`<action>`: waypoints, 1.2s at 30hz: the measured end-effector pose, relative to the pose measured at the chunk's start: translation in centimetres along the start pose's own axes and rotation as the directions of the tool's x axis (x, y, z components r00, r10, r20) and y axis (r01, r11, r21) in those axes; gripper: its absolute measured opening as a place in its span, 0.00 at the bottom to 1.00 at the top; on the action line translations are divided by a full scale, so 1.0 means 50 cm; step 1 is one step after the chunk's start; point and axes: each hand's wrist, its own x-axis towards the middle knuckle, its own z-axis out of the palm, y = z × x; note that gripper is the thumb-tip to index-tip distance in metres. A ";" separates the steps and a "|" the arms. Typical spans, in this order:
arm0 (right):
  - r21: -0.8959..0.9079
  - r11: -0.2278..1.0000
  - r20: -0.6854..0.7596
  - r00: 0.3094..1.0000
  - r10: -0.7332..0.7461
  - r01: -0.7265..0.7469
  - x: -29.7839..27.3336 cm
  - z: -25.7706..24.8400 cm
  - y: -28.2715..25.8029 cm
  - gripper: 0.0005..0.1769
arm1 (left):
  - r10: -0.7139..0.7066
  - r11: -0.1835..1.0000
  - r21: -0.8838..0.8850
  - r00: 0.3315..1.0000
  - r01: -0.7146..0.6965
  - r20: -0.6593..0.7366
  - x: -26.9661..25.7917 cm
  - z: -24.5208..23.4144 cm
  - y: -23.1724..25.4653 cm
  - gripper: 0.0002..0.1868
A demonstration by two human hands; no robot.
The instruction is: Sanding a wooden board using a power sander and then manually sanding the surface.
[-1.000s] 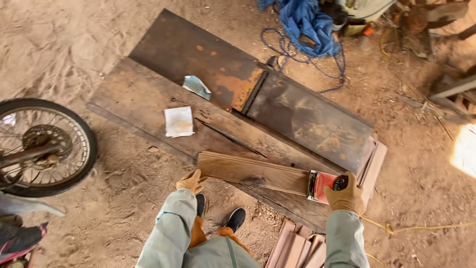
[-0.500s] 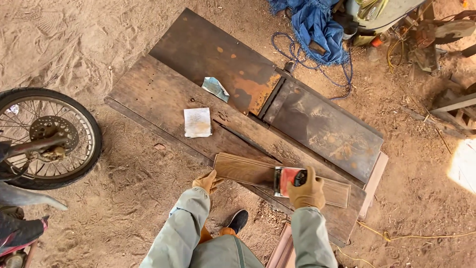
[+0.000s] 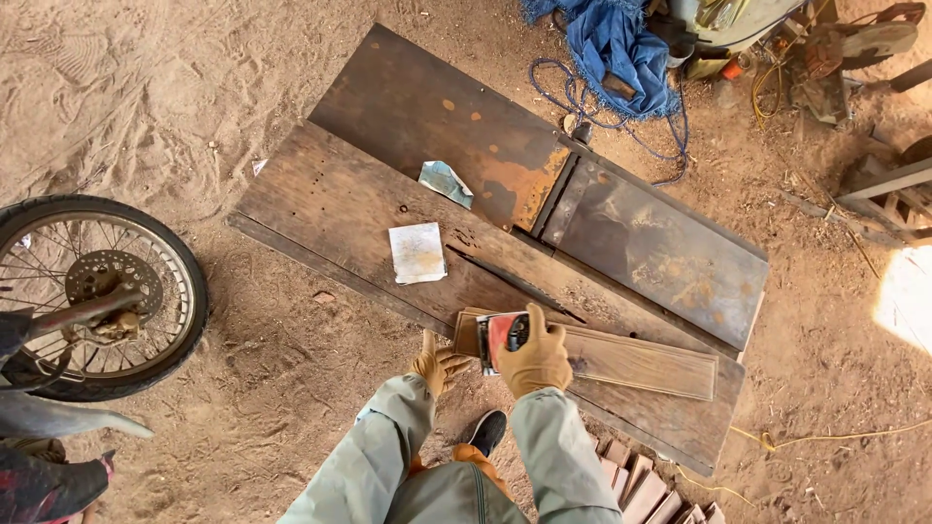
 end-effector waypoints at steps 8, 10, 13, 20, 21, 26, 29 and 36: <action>-0.053 0.999 0.031 1.000 -0.002 0.004 -0.054 -0.008 -0.123 0.38 | -0.190 0.980 0.020 0.959 0.199 -0.209 0.071 -0.003 0.014 0.65; -0.018 1.000 0.018 1.000 0.020 -0.020 -0.055 0.011 -0.126 0.37 | -0.212 0.977 -0.024 0.945 0.213 -0.251 0.062 -0.004 0.021 0.64; 0.048 0.998 -0.067 0.997 0.039 -0.035 -0.047 0.028 -0.103 0.35 | -0.221 0.975 -0.056 0.939 0.214 -0.262 0.075 -0.021 0.008 0.64; 0.153 0.987 -0.098 0.994 0.055 -0.039 -0.051 -0.008 -0.036 0.35 | -0.185 0.982 -0.001 0.974 0.187 -0.134 0.052 -0.016 0.021 0.64; 0.157 0.987 -0.103 0.993 0.061 -0.044 -0.054 -0.014 -0.025 0.35 | -0.186 0.982 0.007 0.974 0.189 -0.130 0.050 -0.011 0.025 0.64; 0.230 0.969 -0.021 0.996 0.091 -0.084 -0.049 -0.010 0.081 0.41 | -0.160 0.987 0.016 0.984 0.162 -0.074 0.038 -0.007 0.038 0.63; 0.344 0.920 -0.021 0.978 0.209 -0.189 -0.024 -0.053 0.175 0.44 | -0.158 0.980 0.108 0.984 0.167 -0.087 0.047 -0.002 0.042 0.58; 0.302 0.947 -0.281 0.939 0.197 -0.109 0.029 -0.270 0.553 0.25 | 0.050 0.872 0.484 0.969 0.075 -0.241 0.087 -0.034 0.005 0.35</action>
